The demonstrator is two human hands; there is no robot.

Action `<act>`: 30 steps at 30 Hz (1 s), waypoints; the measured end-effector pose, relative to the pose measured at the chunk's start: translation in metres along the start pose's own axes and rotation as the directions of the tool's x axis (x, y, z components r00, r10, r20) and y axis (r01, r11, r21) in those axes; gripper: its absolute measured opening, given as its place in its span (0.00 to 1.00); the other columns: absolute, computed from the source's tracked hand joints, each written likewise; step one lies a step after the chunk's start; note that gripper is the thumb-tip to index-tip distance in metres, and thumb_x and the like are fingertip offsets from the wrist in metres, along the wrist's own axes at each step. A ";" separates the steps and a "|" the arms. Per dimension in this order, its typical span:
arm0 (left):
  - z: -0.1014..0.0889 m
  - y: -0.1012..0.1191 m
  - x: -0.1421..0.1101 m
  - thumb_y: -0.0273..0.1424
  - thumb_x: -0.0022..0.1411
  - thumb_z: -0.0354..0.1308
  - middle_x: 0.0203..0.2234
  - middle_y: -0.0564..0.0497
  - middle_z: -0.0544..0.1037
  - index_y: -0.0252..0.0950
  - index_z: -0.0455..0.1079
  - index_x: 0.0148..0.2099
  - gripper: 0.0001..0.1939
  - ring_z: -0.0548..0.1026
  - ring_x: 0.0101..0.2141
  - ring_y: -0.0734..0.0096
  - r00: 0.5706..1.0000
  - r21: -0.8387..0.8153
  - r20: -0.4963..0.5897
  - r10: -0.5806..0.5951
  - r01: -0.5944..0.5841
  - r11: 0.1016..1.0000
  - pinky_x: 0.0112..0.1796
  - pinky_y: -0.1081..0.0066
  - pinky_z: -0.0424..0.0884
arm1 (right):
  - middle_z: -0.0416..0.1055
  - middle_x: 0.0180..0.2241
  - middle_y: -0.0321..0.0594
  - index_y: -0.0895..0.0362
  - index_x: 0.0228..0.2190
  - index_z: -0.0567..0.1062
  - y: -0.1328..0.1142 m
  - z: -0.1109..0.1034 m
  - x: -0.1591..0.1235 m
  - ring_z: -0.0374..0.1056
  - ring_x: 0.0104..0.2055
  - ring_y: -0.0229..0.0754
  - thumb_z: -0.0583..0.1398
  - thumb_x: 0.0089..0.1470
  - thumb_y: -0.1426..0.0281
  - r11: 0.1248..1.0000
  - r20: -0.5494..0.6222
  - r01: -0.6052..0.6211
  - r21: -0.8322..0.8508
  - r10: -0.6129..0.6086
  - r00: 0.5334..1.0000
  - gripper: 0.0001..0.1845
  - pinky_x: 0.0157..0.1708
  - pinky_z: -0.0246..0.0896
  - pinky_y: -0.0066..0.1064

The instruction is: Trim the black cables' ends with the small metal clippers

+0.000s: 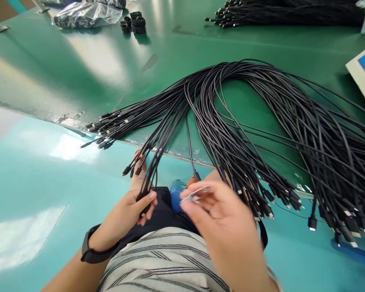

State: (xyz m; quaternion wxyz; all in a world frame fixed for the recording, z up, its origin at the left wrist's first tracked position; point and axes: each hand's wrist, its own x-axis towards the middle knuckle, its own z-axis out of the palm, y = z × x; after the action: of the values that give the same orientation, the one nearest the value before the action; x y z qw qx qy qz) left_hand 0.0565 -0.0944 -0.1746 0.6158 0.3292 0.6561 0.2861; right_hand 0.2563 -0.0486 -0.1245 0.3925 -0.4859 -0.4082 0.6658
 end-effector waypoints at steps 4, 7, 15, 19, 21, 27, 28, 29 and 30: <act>0.003 0.020 -0.013 0.46 0.66 0.50 0.14 0.59 0.65 0.36 0.64 0.33 0.18 0.57 0.15 0.80 1.000 -0.166 0.022 0.020 -0.016 0.986 0.18 0.78 0.52 | 0.78 0.36 0.39 0.53 0.33 0.78 0.008 0.021 0.022 0.73 0.44 0.44 0.68 0.51 0.67 0.985 0.275 -0.144 0.096 0.113 0.955 0.07 0.47 0.68 0.35; 0.009 0.033 -0.019 0.46 0.66 0.52 0.15 0.60 0.66 0.36 0.65 0.38 0.17 0.55 0.15 0.82 0.992 -0.260 0.116 0.049 -0.017 0.965 0.16 0.79 0.49 | 0.77 0.32 0.38 0.55 0.33 0.78 0.006 0.023 0.033 0.73 0.39 0.41 0.69 0.50 0.66 0.965 0.363 -0.184 0.188 0.106 0.926 0.09 0.40 0.70 0.31; 0.015 0.038 -0.023 0.33 0.66 0.56 0.28 0.48 0.77 0.32 0.71 0.42 0.09 0.66 0.22 0.81 0.931 -0.401 0.317 0.181 -0.042 0.915 0.21 0.80 0.63 | 0.76 0.36 0.42 0.54 0.35 0.75 -0.017 0.014 0.035 0.72 0.26 0.41 0.67 0.51 0.67 0.969 0.324 -0.186 0.165 0.125 0.938 0.09 0.25 0.70 0.36; 0.021 0.039 -0.024 0.32 0.65 0.57 0.29 0.47 0.80 0.31 0.71 0.39 0.08 0.72 0.22 0.79 0.963 -0.413 0.203 0.178 -0.080 0.907 0.21 0.80 0.65 | 0.77 0.37 0.41 0.51 0.35 0.75 -0.007 0.011 0.028 0.74 0.33 0.46 0.67 0.52 0.68 0.964 0.225 -0.134 0.228 0.082 0.971 0.07 0.32 0.72 0.41; 0.024 0.041 -0.025 0.33 0.64 0.58 0.29 0.46 0.80 0.31 0.70 0.38 0.09 0.74 0.22 0.77 0.969 -0.430 0.173 0.174 -0.085 0.899 0.21 0.79 0.67 | 0.77 0.37 0.40 0.50 0.35 0.76 0.000 0.010 0.023 0.75 0.35 0.47 0.66 0.53 0.68 0.956 0.179 -0.123 0.266 0.076 0.981 0.06 0.35 0.72 0.42; 0.029 0.045 -0.023 0.34 0.62 0.60 0.29 0.46 0.80 0.31 0.69 0.35 0.10 0.75 0.23 0.74 0.977 -0.439 0.144 0.156 -0.079 0.895 0.23 0.77 0.69 | 0.76 0.36 0.42 0.51 0.36 0.76 0.008 0.011 0.008 0.74 0.37 0.49 0.64 0.56 0.69 0.935 0.163 -0.122 0.334 0.070 0.984 0.04 0.30 0.74 0.42; 0.030 0.045 -0.023 0.34 0.62 0.60 0.29 0.46 0.80 0.31 0.69 0.35 0.10 0.74 0.23 0.75 0.977 -0.441 0.143 0.157 -0.079 0.894 0.22 0.77 0.69 | 0.75 0.36 0.42 0.51 0.37 0.75 0.007 0.011 0.007 0.74 0.36 0.49 0.63 0.57 0.70 0.929 0.179 -0.124 0.348 0.064 0.982 0.04 0.27 0.74 0.42; 0.030 0.045 -0.023 0.34 0.62 0.61 0.28 0.46 0.80 0.31 0.69 0.34 0.10 0.74 0.23 0.75 0.977 -0.445 0.140 0.158 -0.080 0.892 0.22 0.77 0.69 | 0.75 0.36 0.42 0.51 0.37 0.75 0.007 0.012 0.007 0.74 0.34 0.49 0.63 0.57 0.70 0.923 0.196 -0.129 0.362 0.060 0.979 0.04 0.25 0.75 0.43; 0.030 0.044 -0.022 0.34 0.61 0.61 0.29 0.46 0.80 0.31 0.69 0.34 0.10 0.74 0.23 0.75 0.977 -0.450 0.139 0.159 -0.080 0.889 0.22 0.78 0.69 | 0.75 0.36 0.42 0.51 0.36 0.75 0.006 0.013 0.007 0.74 0.33 0.49 0.62 0.58 0.70 0.919 0.209 -0.134 0.372 0.058 0.976 0.03 0.22 0.75 0.43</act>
State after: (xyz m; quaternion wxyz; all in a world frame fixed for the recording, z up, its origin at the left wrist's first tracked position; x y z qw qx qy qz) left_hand 0.0907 -0.0852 -0.1285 0.7101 0.2440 0.4966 0.4355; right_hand 0.2414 -0.0464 -0.1302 0.4050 -0.3521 -0.2819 0.7953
